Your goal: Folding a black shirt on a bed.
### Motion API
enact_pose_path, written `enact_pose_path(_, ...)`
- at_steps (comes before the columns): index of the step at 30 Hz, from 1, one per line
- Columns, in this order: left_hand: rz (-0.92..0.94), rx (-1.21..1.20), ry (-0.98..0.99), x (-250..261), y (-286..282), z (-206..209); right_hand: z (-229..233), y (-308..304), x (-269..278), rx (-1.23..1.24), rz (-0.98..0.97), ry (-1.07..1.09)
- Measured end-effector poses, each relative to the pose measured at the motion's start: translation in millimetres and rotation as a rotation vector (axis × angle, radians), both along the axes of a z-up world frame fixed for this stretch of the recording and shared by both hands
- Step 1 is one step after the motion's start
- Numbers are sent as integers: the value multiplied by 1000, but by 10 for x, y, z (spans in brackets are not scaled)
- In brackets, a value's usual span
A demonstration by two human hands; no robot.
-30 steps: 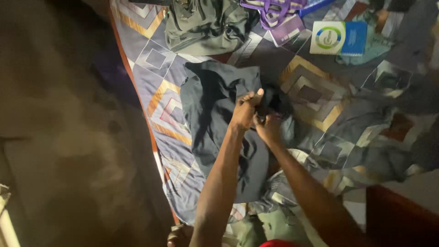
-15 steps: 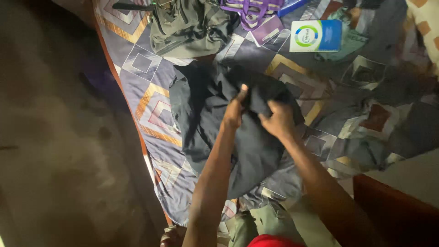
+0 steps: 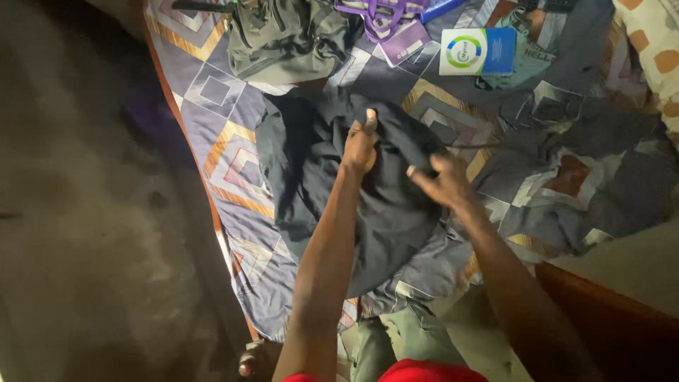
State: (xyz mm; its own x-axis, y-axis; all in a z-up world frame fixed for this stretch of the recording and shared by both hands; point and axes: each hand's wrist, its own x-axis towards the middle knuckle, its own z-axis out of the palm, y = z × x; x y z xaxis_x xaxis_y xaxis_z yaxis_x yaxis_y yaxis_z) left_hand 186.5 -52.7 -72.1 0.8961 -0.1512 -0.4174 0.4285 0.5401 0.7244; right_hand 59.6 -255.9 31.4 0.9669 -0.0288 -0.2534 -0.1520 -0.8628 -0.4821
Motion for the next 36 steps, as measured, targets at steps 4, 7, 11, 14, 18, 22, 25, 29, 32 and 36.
enact_pose_path(4,-91,144,184,-373,-110,878,13,83,-7,265,-164,-424)
enact_pose_path(7,-180,351,243,-648,-289,910,23,331,-130,85,-43,-607)
enact_pose_path(11,-170,514,-97,-693,-527,551,135,367,-201,289,142,-657)
enact_pose_path(14,-146,667,-455,-572,-497,588,29,182,-137,402,158,-612)
enact_pose_path(18,-121,561,-373,-457,-592,1180,100,13,33,444,-30,-474)
enact_pose_path(22,108,385,-322,-395,-730,1273,283,11,192,270,-88,-545)
enact_pose_path(25,126,174,-264,-391,-741,1163,-72,-155,421,163,-177,-323)
enact_pose_path(29,224,205,-365,-367,-567,799,-14,-303,473,-61,-30,-323)
enact_pose_path(32,359,90,-311,-277,-398,901,-73,-353,297,7,12,-446)
enact_pose_path(36,410,-32,-149,-72,-343,974,71,-33,-71,202,116,-557)
